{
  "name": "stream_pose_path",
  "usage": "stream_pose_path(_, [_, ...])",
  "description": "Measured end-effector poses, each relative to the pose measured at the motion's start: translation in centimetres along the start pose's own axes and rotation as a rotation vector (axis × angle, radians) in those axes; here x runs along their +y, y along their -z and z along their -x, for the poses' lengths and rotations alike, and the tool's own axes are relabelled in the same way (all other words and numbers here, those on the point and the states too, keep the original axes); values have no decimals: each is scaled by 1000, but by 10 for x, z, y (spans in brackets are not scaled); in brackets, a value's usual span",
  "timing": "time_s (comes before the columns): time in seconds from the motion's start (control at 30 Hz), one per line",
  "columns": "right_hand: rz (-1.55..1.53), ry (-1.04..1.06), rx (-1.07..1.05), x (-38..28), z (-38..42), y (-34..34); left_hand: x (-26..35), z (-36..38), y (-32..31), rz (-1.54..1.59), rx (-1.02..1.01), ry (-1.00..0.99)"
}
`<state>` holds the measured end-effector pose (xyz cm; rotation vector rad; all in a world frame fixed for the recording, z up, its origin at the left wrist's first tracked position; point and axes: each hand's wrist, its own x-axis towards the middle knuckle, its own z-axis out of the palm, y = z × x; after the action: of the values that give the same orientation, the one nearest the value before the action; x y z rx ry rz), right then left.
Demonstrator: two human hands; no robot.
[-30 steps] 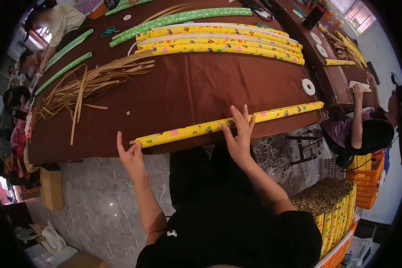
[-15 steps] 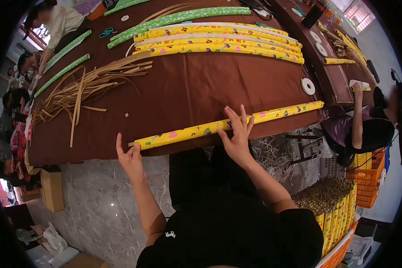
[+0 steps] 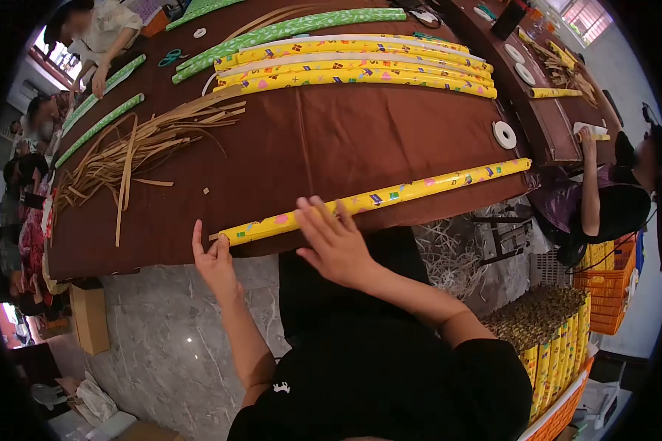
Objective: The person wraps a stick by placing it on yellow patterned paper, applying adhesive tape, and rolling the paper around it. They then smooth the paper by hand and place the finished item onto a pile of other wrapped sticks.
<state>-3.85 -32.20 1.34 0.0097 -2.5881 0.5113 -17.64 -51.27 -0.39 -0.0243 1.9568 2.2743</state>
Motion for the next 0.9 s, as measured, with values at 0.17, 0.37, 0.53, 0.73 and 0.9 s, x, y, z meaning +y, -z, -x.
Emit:
stream_pose_path(0.17, [-13, 157, -31, -39, -35, -35, -1, 3, -3, -11, -4, -37])
stream_pose_path(0.37, [142, -22, -94, -5, -5, -20, -1, 1, -6, -8, 27, -58])
stream_pose_path(0.53, [523, -269, -136, 66, 60, 45, -9, -1, 1, 5, -10, -51])
stream_pose_path(0.73, [790, -497, 58, 180, 131, 112, 0, -1, -1, -2, -5, -17])
stream_pose_path(0.9, [819, -509, 119, 253, 162, 158, 5, 1, -4, -27, 24, -4])
